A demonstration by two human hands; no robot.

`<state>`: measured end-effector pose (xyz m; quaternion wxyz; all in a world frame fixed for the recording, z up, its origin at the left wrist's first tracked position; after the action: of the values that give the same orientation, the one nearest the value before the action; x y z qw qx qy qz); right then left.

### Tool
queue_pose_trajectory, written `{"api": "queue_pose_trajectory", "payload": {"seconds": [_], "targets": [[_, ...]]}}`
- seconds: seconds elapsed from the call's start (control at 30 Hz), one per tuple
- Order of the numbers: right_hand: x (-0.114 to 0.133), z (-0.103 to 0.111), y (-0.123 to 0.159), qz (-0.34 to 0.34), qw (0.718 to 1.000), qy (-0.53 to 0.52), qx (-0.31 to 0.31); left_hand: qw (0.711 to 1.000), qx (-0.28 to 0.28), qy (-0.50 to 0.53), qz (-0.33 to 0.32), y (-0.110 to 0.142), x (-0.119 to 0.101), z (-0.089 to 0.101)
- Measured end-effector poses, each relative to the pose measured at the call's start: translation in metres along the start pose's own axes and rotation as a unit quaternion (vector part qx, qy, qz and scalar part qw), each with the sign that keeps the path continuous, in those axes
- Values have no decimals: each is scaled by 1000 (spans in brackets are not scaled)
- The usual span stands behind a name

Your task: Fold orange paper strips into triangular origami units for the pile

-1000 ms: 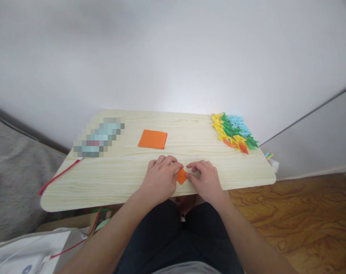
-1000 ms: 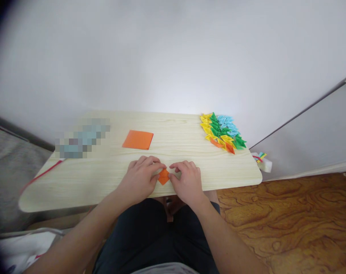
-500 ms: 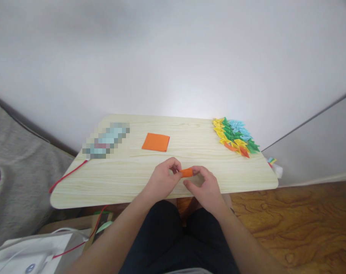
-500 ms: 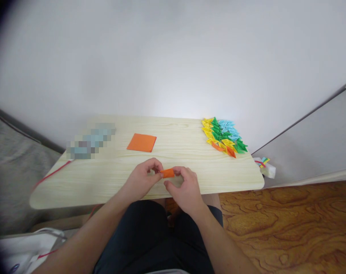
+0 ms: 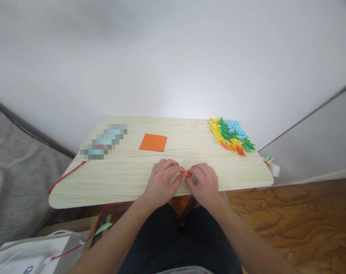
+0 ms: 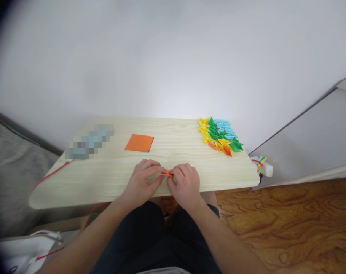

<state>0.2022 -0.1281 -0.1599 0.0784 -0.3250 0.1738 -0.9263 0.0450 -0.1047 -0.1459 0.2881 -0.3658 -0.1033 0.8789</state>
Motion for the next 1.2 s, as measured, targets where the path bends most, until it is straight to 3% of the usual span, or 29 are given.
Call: {"api": "queue_pose_trajectory", "payload": {"seconds": [0.33, 0.67, 1.2], "targets": [[11, -6, 13, 33, 997, 14, 64, 997, 34, -64, -19, 13, 6, 1], [5, -7, 15, 10, 998, 1, 65, 995, 53, -80, -25, 17, 6, 2], [-5, -2, 10, -50, 997, 11, 60, 995, 62, -68, 44, 15, 25, -3]]}}
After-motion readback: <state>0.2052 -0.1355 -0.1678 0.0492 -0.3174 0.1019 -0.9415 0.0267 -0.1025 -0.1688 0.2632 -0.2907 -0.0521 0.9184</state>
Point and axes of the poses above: each hand's wrist, its own y-axis away from the middle knuckle, its own z-axis out of the back of the hand, x = y × z, the point moved 7 cm from there along -y, towards the middle knuckle, and after that the axes turned 7 degrees about -z, right-handed, at the moved point
